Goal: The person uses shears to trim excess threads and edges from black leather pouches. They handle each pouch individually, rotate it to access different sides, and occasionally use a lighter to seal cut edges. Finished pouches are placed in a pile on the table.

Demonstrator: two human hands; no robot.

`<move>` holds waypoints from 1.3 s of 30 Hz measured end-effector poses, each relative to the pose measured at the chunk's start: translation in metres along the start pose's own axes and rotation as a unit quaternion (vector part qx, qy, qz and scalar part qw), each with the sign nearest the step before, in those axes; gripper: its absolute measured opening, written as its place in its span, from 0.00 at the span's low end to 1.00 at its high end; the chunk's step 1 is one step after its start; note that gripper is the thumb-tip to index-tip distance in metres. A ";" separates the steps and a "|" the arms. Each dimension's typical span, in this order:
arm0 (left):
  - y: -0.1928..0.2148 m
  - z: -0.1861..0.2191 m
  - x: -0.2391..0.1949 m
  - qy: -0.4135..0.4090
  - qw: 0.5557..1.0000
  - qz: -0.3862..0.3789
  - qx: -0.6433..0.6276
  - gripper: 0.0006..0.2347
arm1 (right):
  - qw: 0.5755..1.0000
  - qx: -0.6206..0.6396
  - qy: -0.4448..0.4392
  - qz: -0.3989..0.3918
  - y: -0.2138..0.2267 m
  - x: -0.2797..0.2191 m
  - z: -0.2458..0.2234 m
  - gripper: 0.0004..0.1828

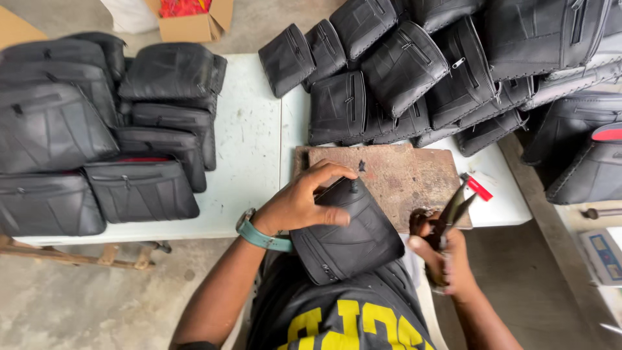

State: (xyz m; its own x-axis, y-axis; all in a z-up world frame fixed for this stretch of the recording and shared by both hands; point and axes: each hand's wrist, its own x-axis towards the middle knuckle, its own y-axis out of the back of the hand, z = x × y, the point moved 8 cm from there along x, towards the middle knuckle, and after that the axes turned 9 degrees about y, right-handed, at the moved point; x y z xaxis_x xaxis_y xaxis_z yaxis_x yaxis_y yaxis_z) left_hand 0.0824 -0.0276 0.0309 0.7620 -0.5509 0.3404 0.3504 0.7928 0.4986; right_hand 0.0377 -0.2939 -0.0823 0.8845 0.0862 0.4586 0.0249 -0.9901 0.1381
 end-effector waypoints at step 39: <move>-0.003 0.014 -0.024 0.085 0.989 -0.088 0.078 0.31 | 0.736 0.390 -0.288 -0.472 -0.077 -0.045 -0.009 0.34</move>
State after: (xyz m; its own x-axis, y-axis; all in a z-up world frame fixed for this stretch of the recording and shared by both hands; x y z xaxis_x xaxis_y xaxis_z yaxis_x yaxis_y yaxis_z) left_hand 0.0553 -0.0202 0.0319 0.7819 -0.6144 0.1058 0.4075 0.6320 0.6592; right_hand -0.0086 -0.2205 -0.1054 0.3472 0.9378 0.0010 0.8162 -0.3017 -0.4928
